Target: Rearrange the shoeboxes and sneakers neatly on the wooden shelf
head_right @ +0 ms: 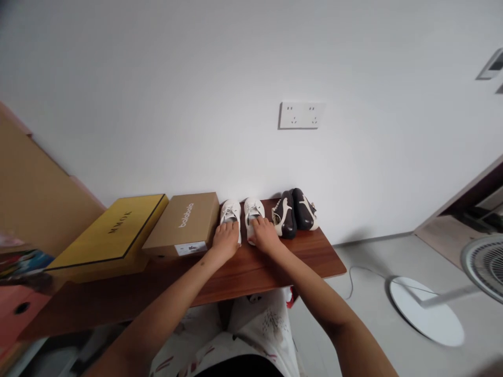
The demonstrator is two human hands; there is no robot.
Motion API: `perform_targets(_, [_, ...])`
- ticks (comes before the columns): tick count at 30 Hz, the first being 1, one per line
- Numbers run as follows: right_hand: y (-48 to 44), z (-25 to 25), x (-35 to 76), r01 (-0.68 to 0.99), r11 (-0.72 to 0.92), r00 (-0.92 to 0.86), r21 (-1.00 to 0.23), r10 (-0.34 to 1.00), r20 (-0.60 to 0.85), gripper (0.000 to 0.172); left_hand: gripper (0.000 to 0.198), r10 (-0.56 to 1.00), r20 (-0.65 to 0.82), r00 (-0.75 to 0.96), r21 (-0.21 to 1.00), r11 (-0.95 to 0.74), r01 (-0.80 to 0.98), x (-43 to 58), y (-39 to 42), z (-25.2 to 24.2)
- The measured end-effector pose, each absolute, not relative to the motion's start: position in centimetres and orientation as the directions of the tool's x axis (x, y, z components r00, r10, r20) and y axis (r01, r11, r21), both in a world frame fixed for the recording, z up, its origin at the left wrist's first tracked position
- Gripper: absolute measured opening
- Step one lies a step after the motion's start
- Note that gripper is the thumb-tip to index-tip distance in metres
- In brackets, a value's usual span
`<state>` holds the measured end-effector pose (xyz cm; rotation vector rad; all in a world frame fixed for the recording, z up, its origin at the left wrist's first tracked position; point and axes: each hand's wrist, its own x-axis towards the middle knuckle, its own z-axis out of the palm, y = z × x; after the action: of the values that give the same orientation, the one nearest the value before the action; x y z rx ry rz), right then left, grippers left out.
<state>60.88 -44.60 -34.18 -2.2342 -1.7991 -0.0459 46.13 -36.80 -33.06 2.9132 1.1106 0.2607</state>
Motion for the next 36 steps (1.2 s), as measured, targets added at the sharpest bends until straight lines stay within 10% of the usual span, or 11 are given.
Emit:
perform_targets(5, [-50.2, -36.5, 66.8, 0.845, -0.12, 0.444, -0.521, 0.7, 0.559, 0.039, 0.063, 0.55, 0.314, 0.774, 0.498, -0.789, 0.359, 49.2, -39.6, -34.0])
perform_targets(10, [-53.5, -37.8, 74.6, 0.515, -0.391, 0.843, -0.763, 0.394, 0.367, 0.061, 0.071, 0.704, 0.21, 0.679, 0.884, -0.433, 0.175, 55.2, -42.3, -35.5])
perform_targets(15, [-53.8, -38.6, 77.9, 0.301, -0.38, 0.842, -0.875, 0.536, 0.057, 0.058, 0.07, 0.827, 0.078, 0.557, 0.945, -0.239, 0.222, 58.7, -42.8, -37.5])
perform_targets(23, [-52.9, -37.7, 78.5, 0.303, -0.101, 0.633, -0.948, 0.764, 0.121, 0.053, 0.045, 0.754, 0.009, 0.657, 0.85, -0.351, 0.393, 60.2, -41.3, -39.2])
perform_targets(36, [-53.1, -32.8, 79.2, 0.881, -0.46, 0.46, -0.107, 0.888, -0.031, 0.048, 0.049, 0.472, -0.083, 0.878, 0.283, -0.833, 0.475, 62.6, -41.1, -31.9])
